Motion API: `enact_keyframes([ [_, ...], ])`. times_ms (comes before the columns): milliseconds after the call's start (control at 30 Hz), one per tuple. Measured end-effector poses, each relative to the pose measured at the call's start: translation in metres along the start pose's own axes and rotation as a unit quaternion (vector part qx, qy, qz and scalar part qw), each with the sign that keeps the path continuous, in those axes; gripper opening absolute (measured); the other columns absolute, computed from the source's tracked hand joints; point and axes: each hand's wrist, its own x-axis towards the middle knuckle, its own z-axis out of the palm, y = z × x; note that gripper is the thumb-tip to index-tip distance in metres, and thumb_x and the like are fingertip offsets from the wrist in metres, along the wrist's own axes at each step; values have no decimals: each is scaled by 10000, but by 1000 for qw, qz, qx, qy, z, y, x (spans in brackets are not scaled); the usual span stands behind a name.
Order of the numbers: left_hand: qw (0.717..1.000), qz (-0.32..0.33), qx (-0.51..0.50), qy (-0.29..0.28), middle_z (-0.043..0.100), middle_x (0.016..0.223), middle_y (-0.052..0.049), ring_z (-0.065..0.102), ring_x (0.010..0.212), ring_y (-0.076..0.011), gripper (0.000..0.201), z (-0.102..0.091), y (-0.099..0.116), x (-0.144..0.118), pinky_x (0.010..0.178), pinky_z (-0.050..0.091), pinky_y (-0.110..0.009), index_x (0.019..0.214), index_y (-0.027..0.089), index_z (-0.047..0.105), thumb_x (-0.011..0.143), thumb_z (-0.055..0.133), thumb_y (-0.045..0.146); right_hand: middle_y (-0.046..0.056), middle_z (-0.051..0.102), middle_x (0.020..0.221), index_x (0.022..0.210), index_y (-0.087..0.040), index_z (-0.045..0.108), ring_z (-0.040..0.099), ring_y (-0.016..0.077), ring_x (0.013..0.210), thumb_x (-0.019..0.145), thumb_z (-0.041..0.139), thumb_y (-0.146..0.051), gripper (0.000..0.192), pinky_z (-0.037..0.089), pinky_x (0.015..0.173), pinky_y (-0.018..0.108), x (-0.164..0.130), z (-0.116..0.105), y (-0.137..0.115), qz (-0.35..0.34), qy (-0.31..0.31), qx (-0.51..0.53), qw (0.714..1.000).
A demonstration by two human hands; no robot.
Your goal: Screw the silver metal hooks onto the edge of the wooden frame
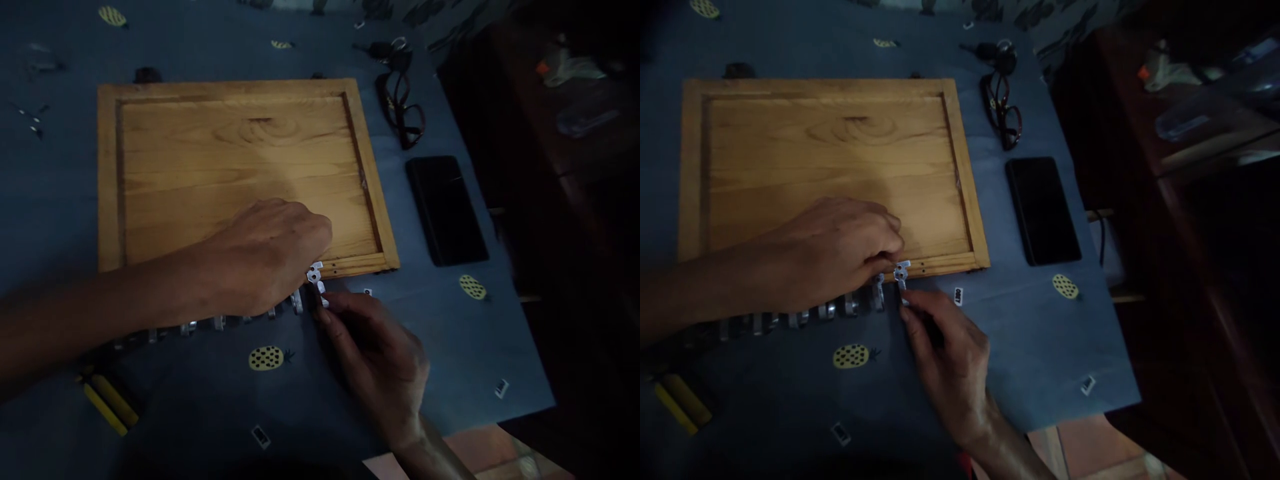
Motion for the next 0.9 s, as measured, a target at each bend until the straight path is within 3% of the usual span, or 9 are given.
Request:
enact_keyframes([
  [600,1000,17,-15,-8,586,792,-8,544,763,-163,74,2,-4,-1,655,327,-321,755,192,515,828,526,187,-27,784,921,990,-288,727,743,149,783,898,653,-109,215,611,731,273,3,-4,-1,22,-27,28,999],
  [900,999,35,-5,-5,581,808,-6,564,807,-183,84,5,-8,-2,655,340,-331,767,211,494,788,571,238,-17,785,883,978,-282,747,731,157,713,894,678,-155,167,614,676,276,3,-4,-2,43,-32,46,997],
])
